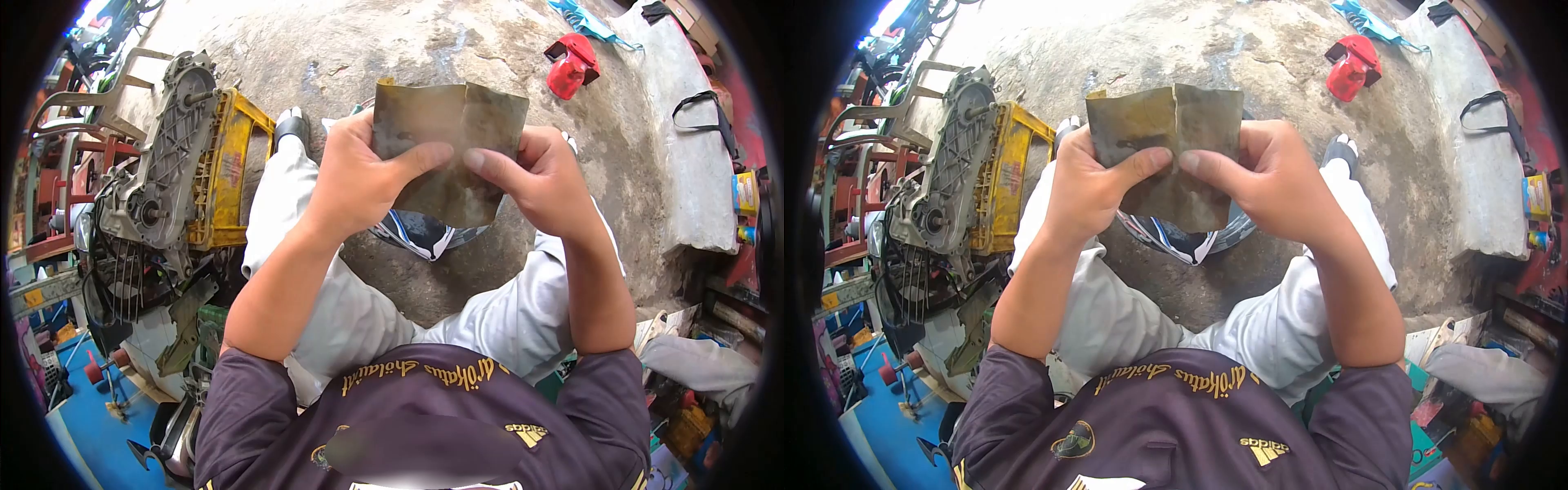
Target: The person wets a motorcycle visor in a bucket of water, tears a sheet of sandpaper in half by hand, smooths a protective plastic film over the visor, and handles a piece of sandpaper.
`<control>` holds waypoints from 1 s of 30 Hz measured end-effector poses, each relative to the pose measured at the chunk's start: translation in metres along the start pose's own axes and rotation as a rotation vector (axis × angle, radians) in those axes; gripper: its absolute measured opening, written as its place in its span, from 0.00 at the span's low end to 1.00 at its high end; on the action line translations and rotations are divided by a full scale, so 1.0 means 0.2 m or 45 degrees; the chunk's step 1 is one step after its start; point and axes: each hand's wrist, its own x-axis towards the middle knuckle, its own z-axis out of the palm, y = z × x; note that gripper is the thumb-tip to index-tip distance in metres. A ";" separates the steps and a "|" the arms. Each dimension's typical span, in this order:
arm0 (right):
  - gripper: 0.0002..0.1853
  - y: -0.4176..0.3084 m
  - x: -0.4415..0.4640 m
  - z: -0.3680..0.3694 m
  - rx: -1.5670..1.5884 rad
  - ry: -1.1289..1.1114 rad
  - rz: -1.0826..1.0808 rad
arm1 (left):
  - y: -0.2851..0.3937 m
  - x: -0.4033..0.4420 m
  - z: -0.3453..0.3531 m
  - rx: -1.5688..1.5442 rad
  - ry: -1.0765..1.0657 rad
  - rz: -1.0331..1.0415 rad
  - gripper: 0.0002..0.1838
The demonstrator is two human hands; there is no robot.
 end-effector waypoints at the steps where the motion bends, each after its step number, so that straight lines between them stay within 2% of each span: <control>1: 0.11 -0.01 -0.01 0.00 -0.001 -0.001 -0.002 | 0.01 -0.02 0.00 0.001 0.000 0.002 0.15; 3: 0.11 -0.04 -0.01 -0.01 -0.046 -0.107 0.112 | 0.06 -0.01 0.00 0.265 0.041 -0.012 0.15; 4: 0.10 0.00 0.00 0.02 -0.114 -0.036 -0.103 | 0.07 0.03 -0.02 0.283 0.042 0.026 0.15; 6: 0.10 0.00 -0.01 0.00 -0.093 -0.066 -0.057 | 0.04 -0.01 -0.01 0.023 -0.059 -0.086 0.15; 7: 0.10 0.00 -0.01 -0.01 -0.091 -0.094 -0.030 | 0.04 0.00 -0.01 0.019 -0.061 -0.084 0.15; 9: 0.10 0.00 -0.02 0.00 -0.029 -0.082 -0.010 | 0.05 -0.01 -0.02 -0.124 -0.143 -0.277 0.13; 12: 0.10 -0.01 -0.03 0.01 0.022 -0.082 -0.005 | 0.05 -0.01 -0.02 -0.281 -0.180 -0.269 0.12; 15: 0.10 -0.03 -0.03 0.00 0.054 -0.110 0.031 | 0.03 -0.01 -0.02 -0.164 -0.202 -0.170 0.12; 20: 0.10 0.01 -0.03 0.00 0.101 -0.112 0.069 | 0.02 -0.01 -0.01 -0.230 -0.208 -0.078 0.12; 24: 0.09 0.04 -0.03 0.04 0.217 -0.013 -0.066 | -0.02 -0.02 0.02 -0.444 -0.148 -0.055 0.11; 30: 0.09 0.03 -0.02 0.07 0.285 0.034 -0.110 | -0.02 -0.01 0.02 -0.450 -0.117 -0.035 0.11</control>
